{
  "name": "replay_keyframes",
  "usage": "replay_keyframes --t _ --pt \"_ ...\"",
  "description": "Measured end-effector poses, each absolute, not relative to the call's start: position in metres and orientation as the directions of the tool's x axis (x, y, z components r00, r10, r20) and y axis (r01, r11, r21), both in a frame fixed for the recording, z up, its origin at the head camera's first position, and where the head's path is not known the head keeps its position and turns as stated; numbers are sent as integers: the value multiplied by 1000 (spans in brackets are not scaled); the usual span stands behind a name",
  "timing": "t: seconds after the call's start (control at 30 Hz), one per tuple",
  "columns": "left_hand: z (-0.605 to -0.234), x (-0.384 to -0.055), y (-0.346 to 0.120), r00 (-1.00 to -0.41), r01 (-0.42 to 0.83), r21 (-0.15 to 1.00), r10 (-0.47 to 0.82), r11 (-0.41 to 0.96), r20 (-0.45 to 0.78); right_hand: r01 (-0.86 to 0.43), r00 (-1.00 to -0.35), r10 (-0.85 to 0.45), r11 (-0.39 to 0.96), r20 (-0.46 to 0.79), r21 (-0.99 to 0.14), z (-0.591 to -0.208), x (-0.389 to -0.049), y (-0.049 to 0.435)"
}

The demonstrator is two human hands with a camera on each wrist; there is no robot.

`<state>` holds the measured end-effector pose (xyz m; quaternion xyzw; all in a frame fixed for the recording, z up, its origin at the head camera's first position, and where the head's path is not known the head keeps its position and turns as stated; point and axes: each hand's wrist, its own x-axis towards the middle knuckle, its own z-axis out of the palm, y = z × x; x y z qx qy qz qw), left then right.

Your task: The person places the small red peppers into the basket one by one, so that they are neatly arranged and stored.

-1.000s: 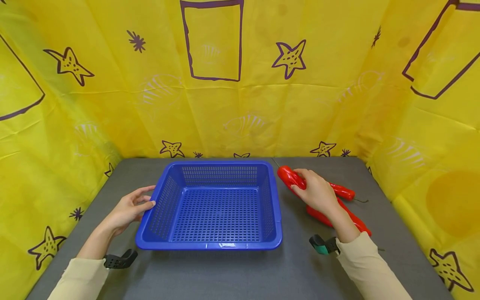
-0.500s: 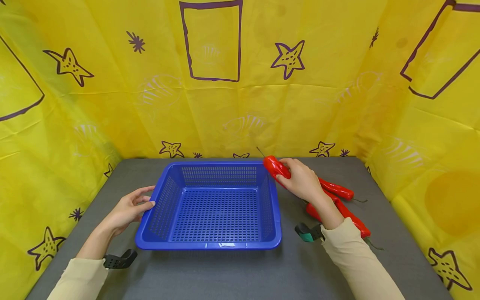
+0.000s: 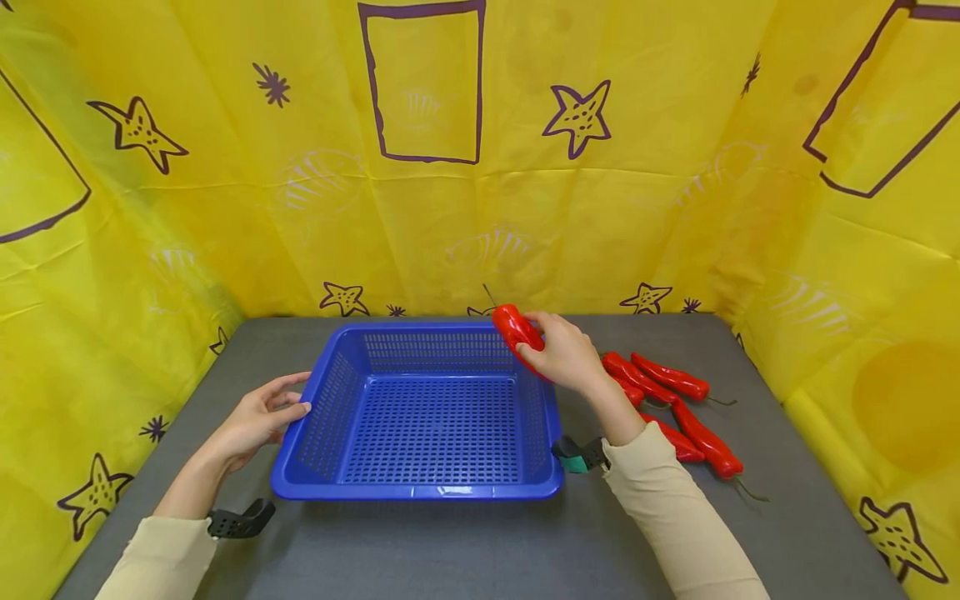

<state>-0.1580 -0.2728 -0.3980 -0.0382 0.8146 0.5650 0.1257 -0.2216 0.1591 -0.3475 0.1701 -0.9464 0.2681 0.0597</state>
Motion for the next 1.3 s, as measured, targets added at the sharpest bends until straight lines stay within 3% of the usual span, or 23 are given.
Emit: replay_keyframes --t 0.63,1.3 --pt "-400 -158 -273 -965 -203 912 84 356 -248 -324 -933 -351 718 82 -616 -362 -228 106" --pt "-399 -159 -274 -965 -205 907 81 367 -250 -297 -918 -397 679 4 -671 -373 -233 62"
